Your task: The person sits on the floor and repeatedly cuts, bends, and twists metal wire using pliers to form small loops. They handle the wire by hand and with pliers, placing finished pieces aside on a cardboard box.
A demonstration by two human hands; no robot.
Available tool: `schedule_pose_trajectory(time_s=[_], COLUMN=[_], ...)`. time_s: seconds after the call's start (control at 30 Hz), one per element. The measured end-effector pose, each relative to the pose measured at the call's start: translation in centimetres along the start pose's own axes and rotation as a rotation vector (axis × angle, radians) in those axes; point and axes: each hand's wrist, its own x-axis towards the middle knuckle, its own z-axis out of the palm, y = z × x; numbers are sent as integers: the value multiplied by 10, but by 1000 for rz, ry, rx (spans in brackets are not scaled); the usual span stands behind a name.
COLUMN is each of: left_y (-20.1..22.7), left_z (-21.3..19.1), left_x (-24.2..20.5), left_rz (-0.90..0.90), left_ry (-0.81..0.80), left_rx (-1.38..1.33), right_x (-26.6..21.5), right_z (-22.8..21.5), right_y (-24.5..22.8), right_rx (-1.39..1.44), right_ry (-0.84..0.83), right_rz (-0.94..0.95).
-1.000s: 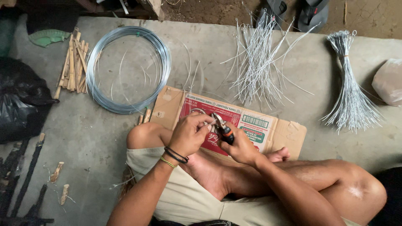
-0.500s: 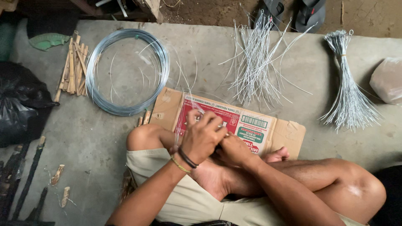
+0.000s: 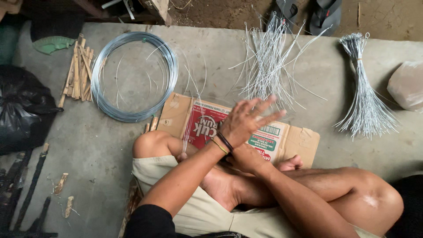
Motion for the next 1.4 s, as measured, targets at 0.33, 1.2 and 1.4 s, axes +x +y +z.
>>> schedule_pose_trajectory(time_s=[0.33,1.2,1.4], left_y=[-132,-92,-88], left_z=[20,73,77], left_x=[-89,-115,-124], left_rz=[-852,-505,-487], left_ry=[155,-489,-627], left_rx=[-101,107,213], right_x=[1,17,19], right_z=[-16,-34,-34], right_y=[-16,40,43], right_rx=[-190,-440,-383], right_ry=[-26,328,210], right_rz=[45,196,262])
